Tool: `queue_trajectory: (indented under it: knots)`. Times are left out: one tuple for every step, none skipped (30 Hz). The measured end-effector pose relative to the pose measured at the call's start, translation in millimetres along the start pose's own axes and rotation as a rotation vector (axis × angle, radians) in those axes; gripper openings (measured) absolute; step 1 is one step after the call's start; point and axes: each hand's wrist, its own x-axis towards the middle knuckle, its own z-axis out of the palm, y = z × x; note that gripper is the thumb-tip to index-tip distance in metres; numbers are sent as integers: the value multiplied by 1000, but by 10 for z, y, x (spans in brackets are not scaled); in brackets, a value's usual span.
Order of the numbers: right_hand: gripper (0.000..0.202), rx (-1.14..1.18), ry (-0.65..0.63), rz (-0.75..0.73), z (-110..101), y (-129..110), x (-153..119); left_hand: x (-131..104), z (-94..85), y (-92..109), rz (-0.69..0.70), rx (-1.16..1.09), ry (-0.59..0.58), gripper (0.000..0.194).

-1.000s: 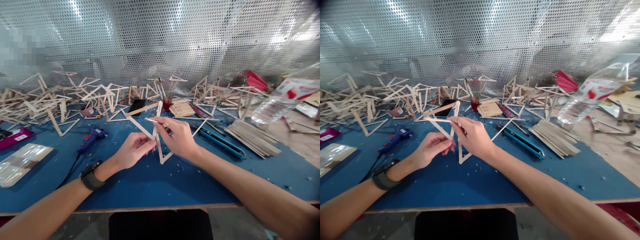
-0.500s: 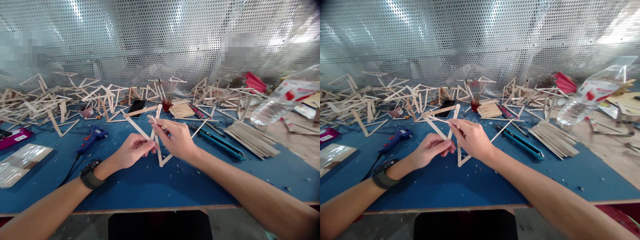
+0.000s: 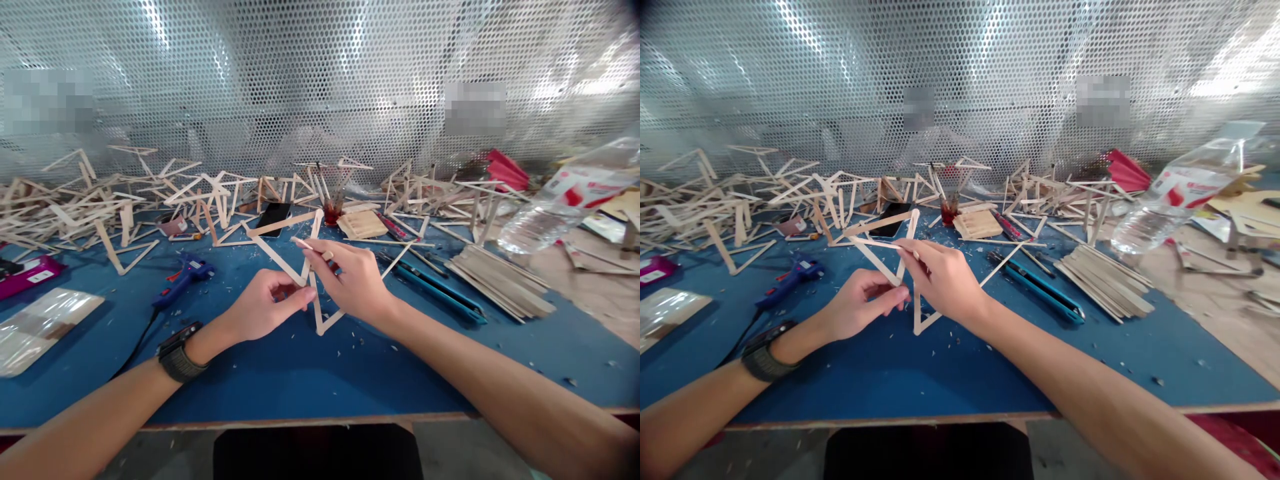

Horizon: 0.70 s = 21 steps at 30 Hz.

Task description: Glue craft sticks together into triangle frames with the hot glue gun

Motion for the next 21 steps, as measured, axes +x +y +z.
queue_trajectory:
  knots:
    - [27, 3, 2, 4, 0, -1, 2, 1, 0, 2, 3, -2, 15, 41]
    - [26, 6, 3, 9, 0, -3, 4, 2, 0, 5, 8, -5, 26, 42]
    - [26, 11, 4, 16, 0, -5, 7, 1, 0, 7, 15, -7, 31, 41]
    - [25, 16, 2, 22, -1, -7, 10, -1, 0, 10, 22, -8, 32, 41]
    - [25, 21, -1, 28, -2, -10, 13, -5, 0, 12, 28, -7, 33, 41]
    - [25, 24, -4, 32, -3, -13, 15, -9, 0, 13, 34, -6, 36, 41]
    - [25, 26, -4, 36, -4, -16, 17, -13, 1, 15, 39, -6, 41, 41]
    - [24, 27, -1, 39, -5, -19, 19, -17, 2, 17, 44, -8, 46, 42]
    - [24, 30, 1, 40, -7, -21, 20, -21, 3, 20, 48, -11, 51, 42]
    - [24, 35, 3, 41, -9, -24, 22, -23, 5, 22, 52, -16, 56, 41]
    - [24, 42, 5, 42, -10, -27, 23, -24, 6, 24, 56, -22, 60, 40]
    - [25, 49, 4, 44, -12, -30, 23, -25, 7, 25, 60, -27, 61, 39]
    - [25, 56, 0, 48, -14, -33, 24, -26, 8, 24, 64, -36, 62, 38]
    - [25, 60, -6, 53, -16, -36, 24, -26, 7, 21, 65, -51, 59, 38]
    - [26, 63, -10, 56, -18, -38, 24, -27, 6, 16, 63, -72, 56, 38]
    - [27, 62, -13, 57, -19, -40, 23, -27, 4, 9, 61, -99, 54, 38]
    - [27, 59, -14, 57, -20, -40, 22, -27, 2, 2, 58, -128, 54, 39]
    - [27, 56, -13, 56, -20, -40, 21, -26, -1, -5, 56, -156, 55, 40]
    - [27, 53, -11, 54, -20, -40, 20, -25, -5, -12, 56, -179, 58, 40]
    - [26, 51, -10, 52, -19, -39, 19, -23, -9, -16, 58, -194, 62, 40]
    - [26, 50, -12, 51, -19, -37, 19, -21, -14, -18, 60, -203, 63, 39]
